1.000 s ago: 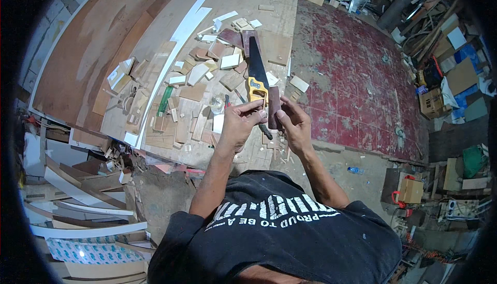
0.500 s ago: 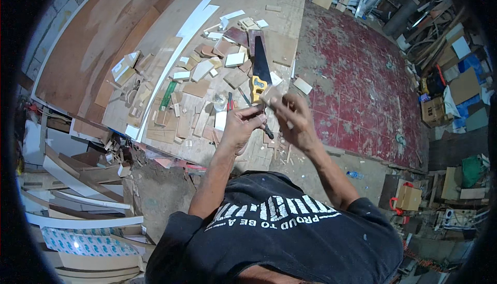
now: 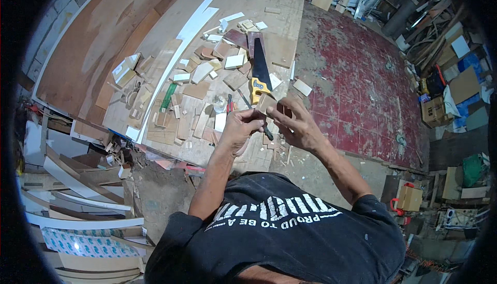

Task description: The recorder is assembling and gluing small pieces of wood in a workshop environment.

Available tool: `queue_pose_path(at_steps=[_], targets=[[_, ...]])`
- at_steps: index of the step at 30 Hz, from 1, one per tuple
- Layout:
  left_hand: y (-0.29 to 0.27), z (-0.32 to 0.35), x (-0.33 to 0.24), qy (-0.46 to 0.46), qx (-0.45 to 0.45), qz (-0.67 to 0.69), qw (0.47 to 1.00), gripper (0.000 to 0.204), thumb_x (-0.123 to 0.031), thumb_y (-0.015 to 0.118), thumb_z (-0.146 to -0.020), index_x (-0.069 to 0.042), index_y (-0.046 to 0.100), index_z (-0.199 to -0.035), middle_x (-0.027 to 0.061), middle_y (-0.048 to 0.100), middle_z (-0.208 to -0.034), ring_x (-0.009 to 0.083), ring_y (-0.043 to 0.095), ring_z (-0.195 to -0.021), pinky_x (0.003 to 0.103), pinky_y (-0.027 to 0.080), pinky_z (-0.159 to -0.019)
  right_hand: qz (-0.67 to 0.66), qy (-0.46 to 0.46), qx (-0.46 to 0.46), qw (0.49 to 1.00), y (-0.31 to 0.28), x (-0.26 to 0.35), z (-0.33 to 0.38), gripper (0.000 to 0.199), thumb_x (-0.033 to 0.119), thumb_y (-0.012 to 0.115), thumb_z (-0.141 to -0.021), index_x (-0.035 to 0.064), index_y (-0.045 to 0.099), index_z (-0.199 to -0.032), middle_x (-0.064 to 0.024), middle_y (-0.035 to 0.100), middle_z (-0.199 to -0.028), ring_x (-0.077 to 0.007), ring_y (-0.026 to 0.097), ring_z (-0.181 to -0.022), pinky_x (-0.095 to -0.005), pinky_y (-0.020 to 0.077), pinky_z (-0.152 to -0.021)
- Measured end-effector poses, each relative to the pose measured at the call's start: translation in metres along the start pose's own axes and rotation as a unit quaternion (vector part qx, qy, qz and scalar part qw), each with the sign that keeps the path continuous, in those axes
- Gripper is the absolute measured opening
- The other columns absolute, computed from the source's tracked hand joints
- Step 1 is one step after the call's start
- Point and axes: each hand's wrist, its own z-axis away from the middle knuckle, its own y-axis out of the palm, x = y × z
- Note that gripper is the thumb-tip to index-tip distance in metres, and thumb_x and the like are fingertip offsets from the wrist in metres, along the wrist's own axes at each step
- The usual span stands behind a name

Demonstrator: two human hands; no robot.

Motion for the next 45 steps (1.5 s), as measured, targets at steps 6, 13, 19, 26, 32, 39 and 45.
queue_pose_path(at_steps=[6, 13, 19, 26, 32, 39, 45], targets=[[0.008, 0.001, -0.005, -0.045, -0.035, 0.07, 0.996, 0.024, 0.0, 0.071, -0.082, 0.001, 0.068, -0.106, 0.0038, 0.067, -0.086, 0.01, 0.062, -0.076, 0.021, 0.049, -0.066, 0.009, 0.06, -0.045, 0.997, -0.022, -0.03, -0.012, 0.049, -0.005, 0.069, -0.075, 0.0102, 0.063, -0.121, -0.0178, 0.058, -0.109, -0.0332, 0.057, -0.099, -0.0409, 0.0491, -0.08], [0.007, 0.003, -0.011, -0.03, -0.027, 0.08, 0.996, 0.026, 0.004, 0.066, -0.085, 0.002, 0.066, -0.111, 0.0065, 0.067, -0.09, 0.0112, 0.063, -0.076, 0.023, 0.051, -0.068, 0.03, 0.069, -0.061, 0.995, -0.018, -0.038, -0.014, 0.05, -0.003, 0.069, -0.077, 0.0137, 0.063, -0.124, -0.0173, 0.059, -0.108, -0.0322, 0.059, -0.094, -0.0411, 0.0518, -0.079], [0.001, 0.003, -0.003, -0.023, -0.013, 0.087, 0.996, 0.038, 0.004, 0.067, -0.084, 0.003, 0.062, -0.122, 0.0055, 0.066, -0.09, 0.0105, 0.062, -0.077, 0.022, 0.051, -0.065, 0.032, 0.013, -0.02, 0.999, -0.016, -0.038, -0.016, 0.044, 0.0, 0.071, -0.077, 0.0121, 0.065, -0.118, -0.0138, 0.059, -0.1, -0.029, 0.058, -0.085, -0.0399, 0.0503, -0.07], [0.008, 0.003, -0.009, -0.007, -0.065, 0.041, 0.997, 0.037, 0.005, 0.068, -0.082, 0.005, 0.063, -0.119, 0.0056, 0.067, -0.088, 0.009, 0.06, -0.072, 0.021, 0.048, -0.062, 0.065, 0.033, -0.018, 0.997, -0.019, -0.033, -0.019, 0.044, -0.004, 0.069, -0.076, 0.0115, 0.065, -0.117, -0.0138, 0.058, -0.106, -0.0281, 0.058, -0.092, -0.0389, 0.0506, -0.076], [0.007, 0.002, -0.011, -0.059, -0.046, 0.064, 0.995, 0.034, 0.0, 0.07, -0.084, 0.006, 0.064, -0.117, 0.0058, 0.067, -0.087, 0.0071, 0.057, -0.068, 0.019, 0.047, -0.06, -0.017, -0.013, 0.02, 1.0, -0.005, -0.027, -0.011, 0.052, -0.006, 0.068, -0.075, 0.015, 0.064, -0.123, -0.0176, 0.057, -0.109, -0.0305, 0.058, -0.095, -0.0404, 0.0513, -0.078], [0.0, 0.004, -0.005, -0.066, 0.013, 0.105, 0.992, 0.033, 0.0, 0.069, -0.085, 0.002, 0.065, -0.117, 0.0034, 0.065, -0.088, 0.0073, 0.056, -0.072, 0.018, 0.045, -0.062, -0.04, -0.039, 0.008, 0.998, -0.001, -0.026, -0.009, 0.053, -0.003, 0.07, -0.078, 0.0188, 0.063, -0.126, -0.0178, 0.059, -0.111, -0.0309, 0.059, -0.097, -0.0395, 0.0516, -0.078], [0.003, 0.006, -0.01, -0.065, 0.001, 0.146, 0.987, 0.035, 0.001, 0.068, -0.085, 0.002, 0.063, -0.119, 0.0035, 0.066, -0.089, 0.0082, 0.059, -0.07, 0.018, 0.047, -0.062, -0.013, -0.058, -0.011, 0.998, -0.002, -0.029, -0.012, 0.053, -0.003, 0.071, -0.077, 0.0156, 0.062, -0.126, -0.0174, 0.059, -0.107, -0.0293, 0.059, -0.095, -0.0359, 0.0512, -0.071]])
